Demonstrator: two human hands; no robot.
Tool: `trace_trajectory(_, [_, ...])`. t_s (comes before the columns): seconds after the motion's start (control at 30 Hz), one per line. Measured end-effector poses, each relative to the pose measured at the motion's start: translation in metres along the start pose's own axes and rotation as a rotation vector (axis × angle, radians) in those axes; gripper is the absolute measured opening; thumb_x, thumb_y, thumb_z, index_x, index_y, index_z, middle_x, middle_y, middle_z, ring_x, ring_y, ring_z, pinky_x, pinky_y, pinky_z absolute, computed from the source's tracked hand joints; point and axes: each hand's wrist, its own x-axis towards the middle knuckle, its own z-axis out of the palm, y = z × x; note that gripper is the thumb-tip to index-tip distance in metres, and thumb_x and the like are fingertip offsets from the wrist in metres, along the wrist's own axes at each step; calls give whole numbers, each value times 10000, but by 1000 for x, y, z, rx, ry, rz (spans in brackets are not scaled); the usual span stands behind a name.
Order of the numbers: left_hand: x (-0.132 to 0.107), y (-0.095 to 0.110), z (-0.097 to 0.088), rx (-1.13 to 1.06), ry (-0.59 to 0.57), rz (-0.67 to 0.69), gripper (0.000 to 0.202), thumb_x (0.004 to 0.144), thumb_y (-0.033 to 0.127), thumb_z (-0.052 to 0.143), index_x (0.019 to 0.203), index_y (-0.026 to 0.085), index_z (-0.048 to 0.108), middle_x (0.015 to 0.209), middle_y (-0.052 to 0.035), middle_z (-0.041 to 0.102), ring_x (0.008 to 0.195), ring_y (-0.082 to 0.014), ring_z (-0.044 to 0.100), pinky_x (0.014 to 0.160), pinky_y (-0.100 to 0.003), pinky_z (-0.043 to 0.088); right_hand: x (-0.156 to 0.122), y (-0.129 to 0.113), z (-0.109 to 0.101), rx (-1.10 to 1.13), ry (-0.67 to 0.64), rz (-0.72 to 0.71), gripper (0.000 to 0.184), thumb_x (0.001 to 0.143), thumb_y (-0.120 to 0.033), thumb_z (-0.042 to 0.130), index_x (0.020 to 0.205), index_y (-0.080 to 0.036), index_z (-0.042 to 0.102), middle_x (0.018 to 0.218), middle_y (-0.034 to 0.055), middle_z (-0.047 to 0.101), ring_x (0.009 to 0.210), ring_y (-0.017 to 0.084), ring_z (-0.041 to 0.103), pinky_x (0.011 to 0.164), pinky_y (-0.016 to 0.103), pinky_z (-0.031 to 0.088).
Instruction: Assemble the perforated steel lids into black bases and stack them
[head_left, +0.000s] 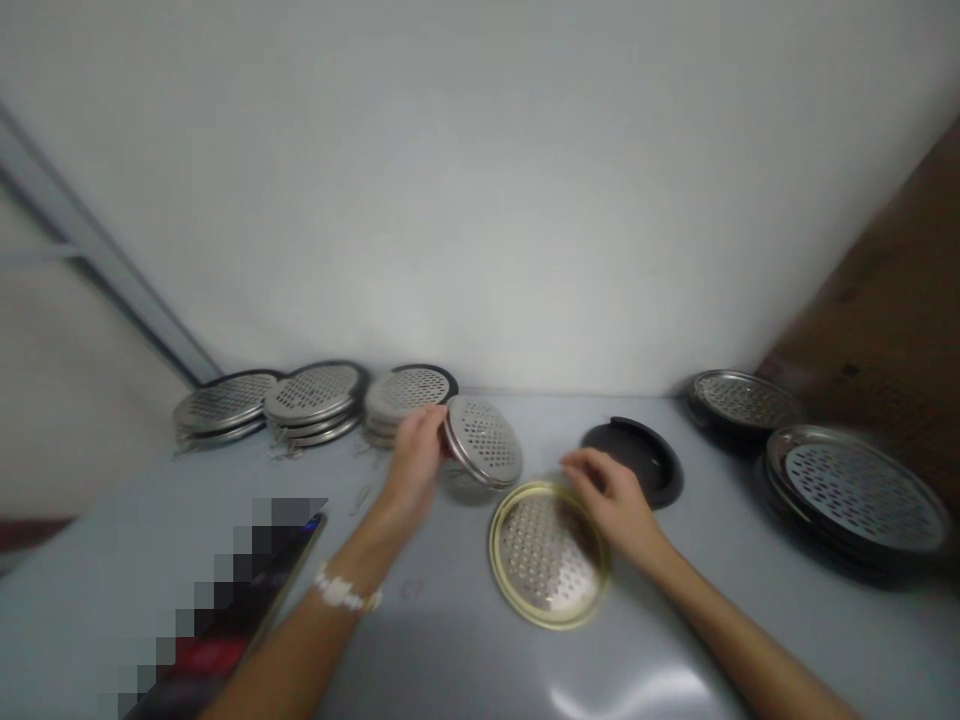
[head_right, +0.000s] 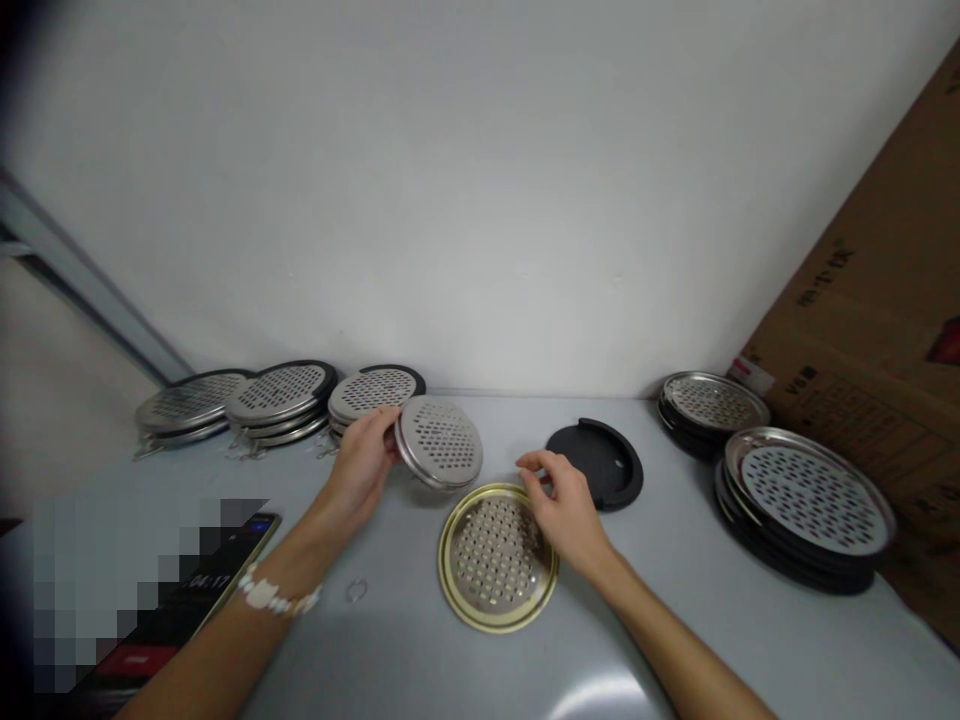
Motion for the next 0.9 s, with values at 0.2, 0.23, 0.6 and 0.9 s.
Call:
trace_trajectory(0.2, [-7,-11,9,-150,-241,-275,203,754,348,667,766,170,570,712,-5,643,604,-120,582,564,-223,461,4,-4,-1,249,52,96,492,881,-530,592,1237,-189,580,1250,132,660,1058,253,667,907,406,551])
trace_trajectory(0.23, [-10,-15,10,-135,-294,-321,190,770,339,655,764,166,576,719,-16,655,614,-119,592,578,-222,469,3,-4,-2,276,49,115,512,872,-537,604,1253,-197,575,1277,131,650,1080,259,664,924,416,550])
trace_trajectory(0.6, [-30,-17,7,1131,-654,263,267,873,242,475,667,198,638,705,-49,708,687,-191,638,643,-292,424,-95,-7,4,-300,6,-61,1070,754,-459,776,1601,-259,153,1586,172,259,1426,405,370,1124,581,395])
trace_trajectory(0.9, [-32,-25,0,1473,-629,333,280,936,264,470,849,186,724,896,-137,763,833,-275,715,715,-345,465,-103,34,28,-575,-5,-202,1121,693,-619,794,1590,-248,233,1465,248,421,1218,500,500,947,691,445])
